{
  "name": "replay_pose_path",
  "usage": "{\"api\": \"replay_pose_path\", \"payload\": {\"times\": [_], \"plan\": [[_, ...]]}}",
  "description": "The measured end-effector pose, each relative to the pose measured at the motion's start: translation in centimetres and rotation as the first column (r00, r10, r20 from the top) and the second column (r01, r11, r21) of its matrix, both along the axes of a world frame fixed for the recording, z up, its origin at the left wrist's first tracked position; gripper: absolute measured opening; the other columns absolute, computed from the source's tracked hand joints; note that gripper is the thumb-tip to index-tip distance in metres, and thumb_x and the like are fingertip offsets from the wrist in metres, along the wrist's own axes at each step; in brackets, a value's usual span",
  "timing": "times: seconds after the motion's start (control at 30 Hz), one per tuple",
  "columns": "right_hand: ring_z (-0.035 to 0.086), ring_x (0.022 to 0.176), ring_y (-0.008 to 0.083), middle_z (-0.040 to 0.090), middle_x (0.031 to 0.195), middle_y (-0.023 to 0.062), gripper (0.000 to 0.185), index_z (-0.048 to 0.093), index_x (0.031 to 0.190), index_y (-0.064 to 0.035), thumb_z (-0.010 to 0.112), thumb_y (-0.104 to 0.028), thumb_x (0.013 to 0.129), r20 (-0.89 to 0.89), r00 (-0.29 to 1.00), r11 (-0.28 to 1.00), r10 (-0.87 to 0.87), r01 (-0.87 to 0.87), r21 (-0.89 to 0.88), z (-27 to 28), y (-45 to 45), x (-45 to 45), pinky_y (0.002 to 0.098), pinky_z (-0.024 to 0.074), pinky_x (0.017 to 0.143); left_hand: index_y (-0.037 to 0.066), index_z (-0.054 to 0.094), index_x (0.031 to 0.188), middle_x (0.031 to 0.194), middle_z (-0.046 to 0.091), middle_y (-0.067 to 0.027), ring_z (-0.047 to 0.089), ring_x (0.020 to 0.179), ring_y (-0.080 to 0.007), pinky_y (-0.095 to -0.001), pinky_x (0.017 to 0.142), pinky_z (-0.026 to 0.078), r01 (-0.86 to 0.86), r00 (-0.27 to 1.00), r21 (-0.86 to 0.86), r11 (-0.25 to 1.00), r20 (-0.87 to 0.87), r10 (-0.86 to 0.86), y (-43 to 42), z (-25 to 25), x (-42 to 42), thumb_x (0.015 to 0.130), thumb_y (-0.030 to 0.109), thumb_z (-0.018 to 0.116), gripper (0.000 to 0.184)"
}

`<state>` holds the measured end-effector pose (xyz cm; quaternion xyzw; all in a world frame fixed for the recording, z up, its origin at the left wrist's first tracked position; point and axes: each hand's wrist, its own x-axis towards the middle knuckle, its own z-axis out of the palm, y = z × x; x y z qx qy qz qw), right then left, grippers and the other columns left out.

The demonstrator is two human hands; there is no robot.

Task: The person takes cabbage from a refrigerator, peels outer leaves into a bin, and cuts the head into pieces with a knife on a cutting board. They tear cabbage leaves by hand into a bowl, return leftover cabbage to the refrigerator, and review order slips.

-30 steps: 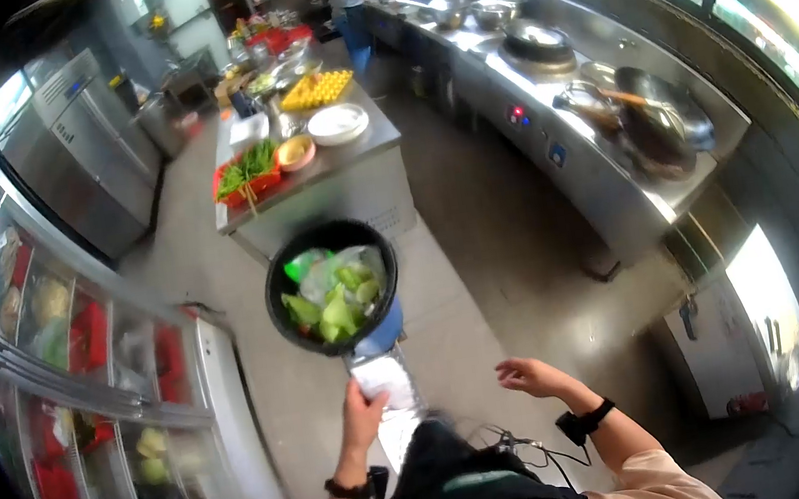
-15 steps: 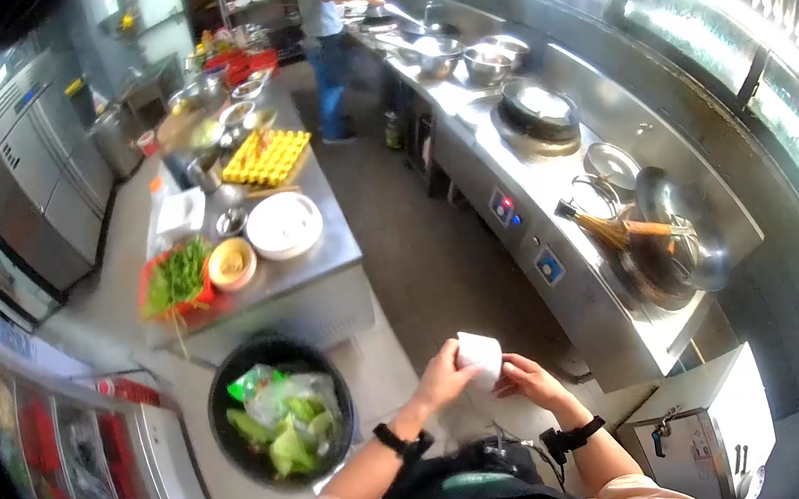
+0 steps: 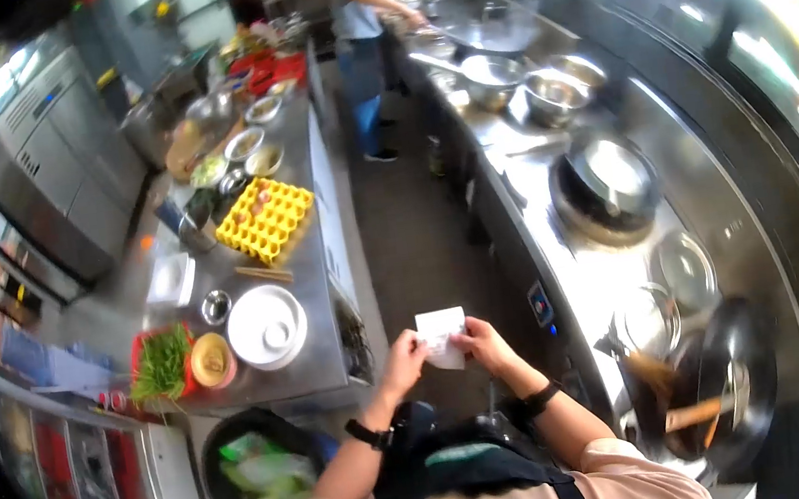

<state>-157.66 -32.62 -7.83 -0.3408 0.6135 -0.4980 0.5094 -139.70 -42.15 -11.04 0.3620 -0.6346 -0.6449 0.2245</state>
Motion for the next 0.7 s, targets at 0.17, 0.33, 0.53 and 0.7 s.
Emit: {"api": "replay_pose_path", "payload": {"times": [0.17,0.33,0.53,0.7], "plan": [[0.059,0.078,0.0113,0.063,0.088,0.0019,0.018,0.06,0.106,-0.0028,0.062,-0.015,0.093,0.007,0.99,0.989,0.141,-0.14,-0.043,-1.6,-17.3,-6.4,0.0266,0.0493,0.064,0.002,0.052,0.076,0.065,0.054,-0.004,0.046,0.06,-0.0092,-0.0302,0.053,0.041,-0.223,0.973,-0.293,0.93,-0.002,0.233,-14.3,-0.7,-5.6,0.089,0.015,0.069,0.025],[0.059,0.087,0.0109,0.064,0.101,0.0032,0.026,0.056,0.117,-0.0016,0.061,-0.003,0.091,0.154,0.984,0.986,0.088,-0.065,-0.152,-2.8,-33.6,-12.0,0.0253,0.0489,0.076,0.0,0.054,0.073,0.062,0.055,-0.0124,0.049,0.057,-0.0139,-0.0335,0.052,0.042,-0.301,0.953,-0.354,0.886,-0.076,0.293,-30.9,-3.4,-12.4,0.084,0.021,0.074,0.031],[0.062,0.091,0.0147,0.064,0.104,0.0057,0.028,0.055,0.117,0.0008,0.06,-0.003,0.09,0.198,0.979,0.993,0.044,-0.021,-0.118,-0.7,-50.2,-21.4,0.028,0.0507,0.078,-0.002,0.054,0.08,0.067,0.058,-0.0192,0.056,0.056,-0.0245,-0.0367,0.054,0.044,-0.293,0.954,-0.336,0.895,-0.045,0.296,-46.9,2.0,-20.9,0.087,0.02,0.07,0.028],[0.066,0.096,0.0248,0.064,0.105,0.0113,0.032,0.05,0.122,0.0008,0.05,0.001,0.091,0.259,0.966,0.992,0.025,0.008,-0.124,-3.7,-66.8,-28.1,0.0382,0.0588,0.076,-0.001,0.051,0.087,0.068,0.06,-0.0133,0.06,0.054,-0.0187,-0.0334,0.041,0.045,-0.53,0.847,-0.067,0.845,-0.082,0.525,-62.8,-2.7,-25.9,0.093,0.016,0.061,0.021]]}}
